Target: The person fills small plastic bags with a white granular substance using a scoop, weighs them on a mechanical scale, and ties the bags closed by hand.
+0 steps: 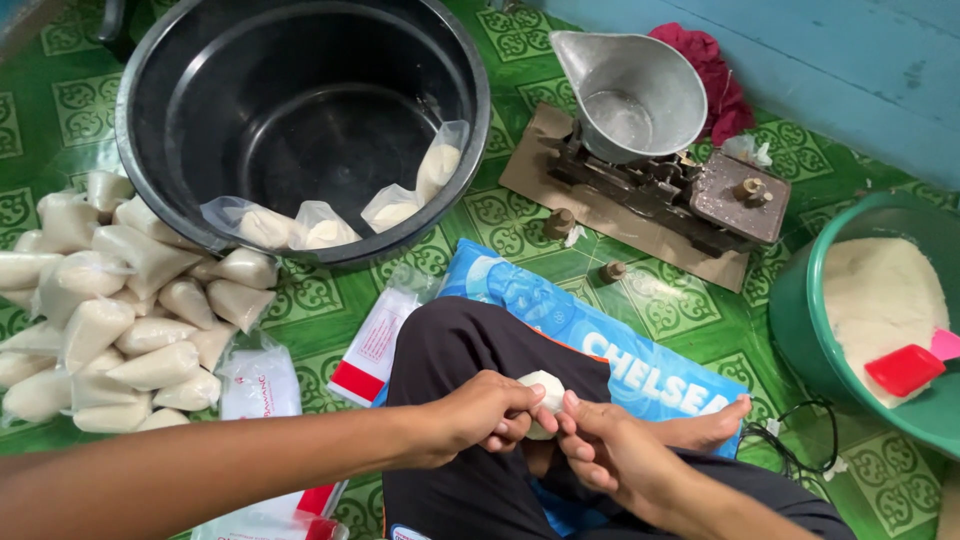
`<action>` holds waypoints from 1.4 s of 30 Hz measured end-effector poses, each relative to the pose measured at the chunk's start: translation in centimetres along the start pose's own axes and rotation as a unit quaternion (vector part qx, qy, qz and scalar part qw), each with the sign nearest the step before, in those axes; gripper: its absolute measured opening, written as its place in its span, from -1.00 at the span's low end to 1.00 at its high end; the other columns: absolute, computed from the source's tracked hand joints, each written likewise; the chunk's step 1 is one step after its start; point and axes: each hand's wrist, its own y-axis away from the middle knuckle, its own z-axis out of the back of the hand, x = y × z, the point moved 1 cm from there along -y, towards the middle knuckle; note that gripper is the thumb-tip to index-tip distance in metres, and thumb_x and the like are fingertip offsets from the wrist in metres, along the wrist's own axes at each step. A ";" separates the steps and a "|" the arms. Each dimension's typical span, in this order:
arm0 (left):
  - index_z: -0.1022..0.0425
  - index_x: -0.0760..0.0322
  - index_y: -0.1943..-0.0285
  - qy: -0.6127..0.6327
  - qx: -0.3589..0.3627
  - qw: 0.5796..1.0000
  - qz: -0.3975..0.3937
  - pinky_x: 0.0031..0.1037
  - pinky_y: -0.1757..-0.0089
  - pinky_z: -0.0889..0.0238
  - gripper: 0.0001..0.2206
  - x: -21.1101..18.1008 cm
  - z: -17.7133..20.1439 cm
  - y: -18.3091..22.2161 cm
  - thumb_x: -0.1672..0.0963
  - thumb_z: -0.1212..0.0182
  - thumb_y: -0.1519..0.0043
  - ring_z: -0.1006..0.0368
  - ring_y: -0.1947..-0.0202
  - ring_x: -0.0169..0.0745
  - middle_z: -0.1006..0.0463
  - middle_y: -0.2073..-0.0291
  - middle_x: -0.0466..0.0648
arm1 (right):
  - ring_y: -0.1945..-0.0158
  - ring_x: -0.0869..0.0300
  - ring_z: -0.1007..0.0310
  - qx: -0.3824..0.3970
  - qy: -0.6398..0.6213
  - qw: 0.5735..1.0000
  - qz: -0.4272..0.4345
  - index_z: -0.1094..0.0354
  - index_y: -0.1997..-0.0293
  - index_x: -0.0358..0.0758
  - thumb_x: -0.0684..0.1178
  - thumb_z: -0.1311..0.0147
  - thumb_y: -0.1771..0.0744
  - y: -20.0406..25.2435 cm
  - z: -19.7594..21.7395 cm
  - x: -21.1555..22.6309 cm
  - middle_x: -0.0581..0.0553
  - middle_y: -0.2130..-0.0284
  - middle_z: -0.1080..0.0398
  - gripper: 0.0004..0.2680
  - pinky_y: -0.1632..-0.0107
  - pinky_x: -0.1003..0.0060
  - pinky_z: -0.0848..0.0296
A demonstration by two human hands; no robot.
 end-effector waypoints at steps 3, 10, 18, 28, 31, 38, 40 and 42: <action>-0.55 0.43 0.30 -0.026 -0.010 1.000 -0.005 -0.62 0.59 0.13 -0.64 -0.5 -0.5 0.0 0.07 0.08 -0.37 0.10 0.72 -0.40 -0.05 0.81 -0.17 | 0.80 0.32 0.13 -0.001 -0.104 0.994 0.035 -0.16 0.40 -0.26 0.09 0.10 -0.40 -0.3 0.1 -1.8 -0.04 0.69 -0.07 -0.74 0.69 0.46 0.18; -0.55 0.42 0.38 -0.105 -0.035 0.994 -0.027 -0.57 0.59 0.14 -0.68 -1.6 -1.4 -1.7 0.09 0.04 -0.29 0.06 0.74 -0.39 -0.13 0.82 -0.11 | 0.82 0.42 0.14 0.051 -0.253 0.961 0.097 -0.22 0.25 -0.28 0.08 0.16 -0.41 -2.4 1.4 -5.4 -0.01 0.61 -0.13 -0.77 0.81 0.56 0.16; -0.60 0.30 0.43 -0.328 -0.054 0.943 0.010 -0.57 0.49 -0.05 -0.72 -5.9 -4.4 -2.5 0.12 0.03 -0.19 -0.20 0.66 -0.36 -0.46 0.67 -0.04 | 0.82 0.45 0.11 0.150 -0.477 0.856 0.131 -0.23 0.22 -0.22 0.08 0.25 -0.43 -2.8 2.4 -7.0 0.11 0.59 -0.08 -0.78 0.80 0.57 0.06; -0.62 -0.03 0.52 -0.612 -0.052 0.788 0.043 -0.38 0.42 -0.18 -0.76 -11.2 -10.2 -5.3 0.12 0.03 -0.01 -0.39 0.45 -0.18 -0.56 0.50 -0.15 | 0.78 0.44 0.07 0.334 -0.686 0.632 0.139 -0.25 0.08 -0.25 -0.01 0.18 -0.42 -0.7 2.1 -5.6 0.06 0.56 -0.09 -0.84 0.74 0.58 0.04; -0.16 0.25 0.64 -0.703 -0.047 0.709 -0.001 -0.26 0.51 0.02 -0.81 -12.1 -12.3 -5.6 0.14 0.13 -0.04 -0.10 0.57 -0.10 -0.31 0.62 -0.02 | 0.78 0.43 -0.01 0.378 -0.750 0.536 0.087 -0.40 0.11 -0.14 0.00 0.09 -0.40 0.5 1.5 -4.9 0.09 0.56 -0.14 -0.86 0.70 0.54 -0.02; -0.50 0.21 0.46 -0.843 0.022 0.528 -0.099 -0.24 0.46 -0.26 -0.79 -13.1 -18.9 -4.9 0.08 0.03 -0.11 -0.43 0.46 -0.02 -0.56 0.44 -0.02 | 0.74 0.43 -0.11 0.506 -0.735 0.431 0.131 -0.18 0.56 -0.15 -0.16 -0.05 -0.30 3.0 0.3 -3.1 0.10 0.62 -0.18 -0.82 0.65 0.55 -0.02; -0.45 0.21 0.46 -0.865 0.041 0.484 -0.128 -0.25 0.49 -0.21 -0.79 -13.2 -20.5 -4.1 0.12 0.10 -0.14 -0.39 0.51 -0.05 -0.52 0.47 -0.04 | 0.69 0.42 -0.13 0.530 -0.702 0.432 0.201 -0.21 0.51 -0.16 -0.11 -0.01 -0.32 2.0 0.5 -3.6 0.09 0.58 -0.20 -0.84 0.60 0.56 -0.05; -0.47 0.07 0.52 -0.899 0.070 0.397 -0.171 -0.41 0.55 -0.15 -0.81 -13.2 -22.0 -3.0 0.13 0.03 -0.14 -0.29 0.58 -0.24 -0.45 0.58 -0.22 | 0.71 0.47 -0.15 0.429 -0.660 0.513 0.342 -0.26 0.58 -0.18 -0.14 -0.08 -0.23 0.1 1.4 -4.6 0.13 0.67 -0.24 -0.87 0.63 0.60 -0.09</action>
